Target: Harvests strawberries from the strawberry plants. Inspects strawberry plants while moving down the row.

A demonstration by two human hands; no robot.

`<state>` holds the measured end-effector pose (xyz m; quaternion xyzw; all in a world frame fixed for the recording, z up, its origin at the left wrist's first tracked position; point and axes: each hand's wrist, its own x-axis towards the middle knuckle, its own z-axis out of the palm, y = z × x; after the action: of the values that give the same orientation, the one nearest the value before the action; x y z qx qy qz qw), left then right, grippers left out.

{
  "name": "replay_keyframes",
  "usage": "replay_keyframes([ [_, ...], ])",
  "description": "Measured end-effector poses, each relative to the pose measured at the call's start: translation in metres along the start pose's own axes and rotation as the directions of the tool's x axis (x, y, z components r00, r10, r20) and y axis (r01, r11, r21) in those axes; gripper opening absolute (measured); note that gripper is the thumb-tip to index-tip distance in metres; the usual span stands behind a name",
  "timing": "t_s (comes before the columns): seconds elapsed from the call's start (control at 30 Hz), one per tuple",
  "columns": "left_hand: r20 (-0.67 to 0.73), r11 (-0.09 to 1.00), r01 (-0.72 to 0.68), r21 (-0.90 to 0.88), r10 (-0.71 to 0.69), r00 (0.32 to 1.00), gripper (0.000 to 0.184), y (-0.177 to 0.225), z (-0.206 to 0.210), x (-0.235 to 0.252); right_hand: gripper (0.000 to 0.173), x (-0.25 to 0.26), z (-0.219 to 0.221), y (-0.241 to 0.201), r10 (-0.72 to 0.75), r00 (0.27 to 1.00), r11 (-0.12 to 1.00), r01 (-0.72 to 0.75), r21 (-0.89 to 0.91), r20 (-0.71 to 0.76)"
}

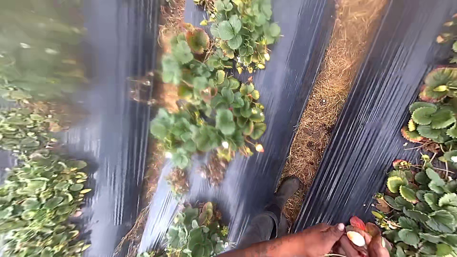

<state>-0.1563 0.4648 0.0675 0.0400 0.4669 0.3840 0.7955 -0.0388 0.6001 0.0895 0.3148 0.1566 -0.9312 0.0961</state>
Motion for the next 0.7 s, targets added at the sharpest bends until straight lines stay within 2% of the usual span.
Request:
replay_keyframes([
  [0.07,-0.053,0.991,0.039,0.127,-0.033,0.998,0.066,0.018,-0.025,-0.017,0.046,0.034,0.003,0.003,-0.081,0.984,0.931,0.018,0.365,0.160],
  [0.1,-0.073,0.985,0.001,0.172,0.012,0.997,0.060,0.026,-0.034,-0.023,0.046,0.049,0.004,0.003,-0.133,0.966,0.878,0.010,0.479,0.223],
  [0.17,-0.143,0.967,-0.083,0.241,0.120,0.982,0.047,0.038,-0.046,-0.033,0.047,0.071,0.016,0.001,-0.202,0.940,0.857,0.034,0.514,0.275],
  [0.23,-0.301,0.972,-0.103,0.213,0.165,0.939,0.045,0.034,-0.044,-0.049,0.048,0.077,0.031,0.005,-0.157,0.954,0.936,0.061,0.348,0.255],
  [0.33,-0.550,0.978,-0.204,0.047,0.196,0.812,0.058,0.033,-0.038,-0.059,0.048,0.105,0.036,0.002,-0.091,0.985,0.996,0.090,0.015,0.147],
  [0.47,-0.756,0.921,-0.381,-0.081,0.192,0.625,0.070,0.036,-0.053,-0.041,0.046,0.164,0.043,-0.003,0.009,0.998,0.971,-0.023,-0.238,-0.064],
  [0.53,-0.837,0.889,-0.450,-0.085,0.182,0.517,0.072,0.035,-0.084,-0.022,0.043,0.206,0.053,0.001,-0.054,0.976,0.925,-0.032,-0.379,-0.213],
  [0.57,-0.874,0.874,-0.469,-0.123,0.129,0.469,0.069,0.035,-0.092,-0.011,0.041,0.218,0.053,0.005,-0.085,0.949,0.906,-0.053,-0.420,-0.303],
  [0.63,-0.895,0.856,-0.452,-0.249,-0.025,0.446,0.046,0.040,-0.098,0.006,0.045,0.229,0.046,0.010,-0.128,0.887,0.887,-0.096,-0.451,-0.443],
  [0.7,-0.889,0.920,-0.275,-0.278,-0.139,0.437,0.030,0.056,-0.113,0.019,0.049,0.245,0.043,0.003,-0.145,0.864,0.892,-0.097,-0.442,-0.482],
])
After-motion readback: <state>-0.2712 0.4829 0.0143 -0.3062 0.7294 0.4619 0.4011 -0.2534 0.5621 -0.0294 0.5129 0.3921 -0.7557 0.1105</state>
